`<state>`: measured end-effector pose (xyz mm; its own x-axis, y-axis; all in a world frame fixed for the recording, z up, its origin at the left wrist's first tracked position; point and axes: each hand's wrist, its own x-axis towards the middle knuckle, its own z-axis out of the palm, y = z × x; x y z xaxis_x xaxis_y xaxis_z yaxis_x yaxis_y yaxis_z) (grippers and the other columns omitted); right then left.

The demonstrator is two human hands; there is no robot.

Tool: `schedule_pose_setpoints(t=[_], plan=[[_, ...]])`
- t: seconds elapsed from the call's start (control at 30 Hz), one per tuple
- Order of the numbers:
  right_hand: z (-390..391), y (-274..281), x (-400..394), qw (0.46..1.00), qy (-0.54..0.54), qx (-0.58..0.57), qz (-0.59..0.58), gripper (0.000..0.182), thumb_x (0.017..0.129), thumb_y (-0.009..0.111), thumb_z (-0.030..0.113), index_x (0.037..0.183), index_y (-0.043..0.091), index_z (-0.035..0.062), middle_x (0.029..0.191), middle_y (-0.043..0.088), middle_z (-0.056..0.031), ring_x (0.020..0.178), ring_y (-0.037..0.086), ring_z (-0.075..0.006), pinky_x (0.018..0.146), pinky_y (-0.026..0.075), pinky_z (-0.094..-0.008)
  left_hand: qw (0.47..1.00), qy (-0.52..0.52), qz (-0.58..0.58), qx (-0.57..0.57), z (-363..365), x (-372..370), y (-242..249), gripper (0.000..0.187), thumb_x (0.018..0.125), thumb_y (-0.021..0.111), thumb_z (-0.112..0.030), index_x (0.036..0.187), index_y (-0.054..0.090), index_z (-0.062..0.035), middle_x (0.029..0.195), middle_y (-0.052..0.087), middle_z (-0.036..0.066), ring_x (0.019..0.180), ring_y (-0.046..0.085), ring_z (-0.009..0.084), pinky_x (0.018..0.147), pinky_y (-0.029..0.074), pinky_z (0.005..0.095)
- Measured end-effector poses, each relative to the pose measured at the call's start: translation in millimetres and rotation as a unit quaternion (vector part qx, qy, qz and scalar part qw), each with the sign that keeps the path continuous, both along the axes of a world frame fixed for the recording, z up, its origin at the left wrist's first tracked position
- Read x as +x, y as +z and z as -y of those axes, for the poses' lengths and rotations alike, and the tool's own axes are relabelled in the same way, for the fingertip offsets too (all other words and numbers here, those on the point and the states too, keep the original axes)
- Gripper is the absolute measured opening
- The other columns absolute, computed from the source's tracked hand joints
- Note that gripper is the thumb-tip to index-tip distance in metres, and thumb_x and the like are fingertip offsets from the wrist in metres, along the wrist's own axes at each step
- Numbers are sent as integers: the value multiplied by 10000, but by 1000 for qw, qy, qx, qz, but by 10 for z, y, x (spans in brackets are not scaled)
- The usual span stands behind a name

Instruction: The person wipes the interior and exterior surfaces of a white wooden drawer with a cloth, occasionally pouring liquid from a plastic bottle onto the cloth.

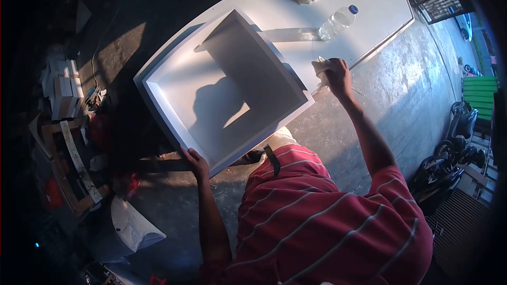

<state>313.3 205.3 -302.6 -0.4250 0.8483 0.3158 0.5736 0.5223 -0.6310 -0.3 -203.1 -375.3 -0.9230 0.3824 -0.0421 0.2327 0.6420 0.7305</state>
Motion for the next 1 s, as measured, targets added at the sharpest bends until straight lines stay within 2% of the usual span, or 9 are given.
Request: schedule_pose_setpoints(t=[0.13,0.33,0.6,0.67,0.7,0.77,0.83,0.9,1.0], plan=[[218,294,-533,991,133,-11,-26,400,743,561,30,1141,565,64,1185,485,-140,1106,470,-321,912,416,-412,999,-3,-31,-23,-20,34,65,492,1008,332,-240,1399,259,51,1379,340,321,1230,425,431,991,385,428],[-87,-130,-1171,949,261,33,171,474,827,569,168,1299,515,157,1151,466,-128,1053,470,-320,875,407,-430,1000,7,13,-9,19,33,69,484,1004,348,-229,1393,274,51,1360,366,326,1217,433,440,987,383,436],[-431,-171,-2810,937,282,200,56,342,826,554,166,1164,580,116,1132,498,-134,1080,475,-329,903,424,-404,998,37,20,-37,11,89,74,474,995,370,-222,1385,299,39,1334,390,323,1213,418,452,998,365,449],[-356,-671,-2902,809,331,335,352,392,814,563,154,1201,574,97,1211,490,-155,1140,457,-355,956,394,-479,998,31,-15,-50,10,77,32,466,990,375,-212,1379,311,36,1322,401,319,1190,432,452,989,372,454],[-168,-838,-2762,677,255,408,556,448,804,561,139,1241,555,39,1297,444,-202,1192,414,-394,980,343,-569,998,36,-15,-48,-21,56,3,466,990,375,-212,1379,311,36,1322,401,319,1190,432,452,989,372,454],[103,-621,-2432,540,259,410,688,486,801,555,145,1257,532,-24,1308,429,-246,1197,399,-415,975,321,-600,998,18,-30,-59,41,72,-8,455,987,373,-206,1369,329,36,1321,412,306,1193,432,447,987,374,457],[468,-974,-1926,607,217,385,660,438,814,553,148,1221,568,-13,1250,500,-252,1165,451,-427,951,345,-596,997,24,-29,-71,46,78,-7,452,987,371,-210,1364,335,36,1321,418,300,1197,432,444,987,377,455],[826,-780,-1570,660,317,107,672,320,820,554,137,1100,652,17,1118,609,-226,1039,580,-394,853,448,-550,995,20,-33,-97,16,91,27,455,990,365,-229,1358,345,38,1323,429,287,1212,430,435,996,378,441],[910,-677,-1211,696,347,-51,627,203,815,557,135,913,707,39,925,685,-170,868,668,-336,717,533,-446,996,14,-38,-75,-13,97,84,457,994,360,-236,1355,345,45,1326,425,291,1218,427,437,1003,376,434]])
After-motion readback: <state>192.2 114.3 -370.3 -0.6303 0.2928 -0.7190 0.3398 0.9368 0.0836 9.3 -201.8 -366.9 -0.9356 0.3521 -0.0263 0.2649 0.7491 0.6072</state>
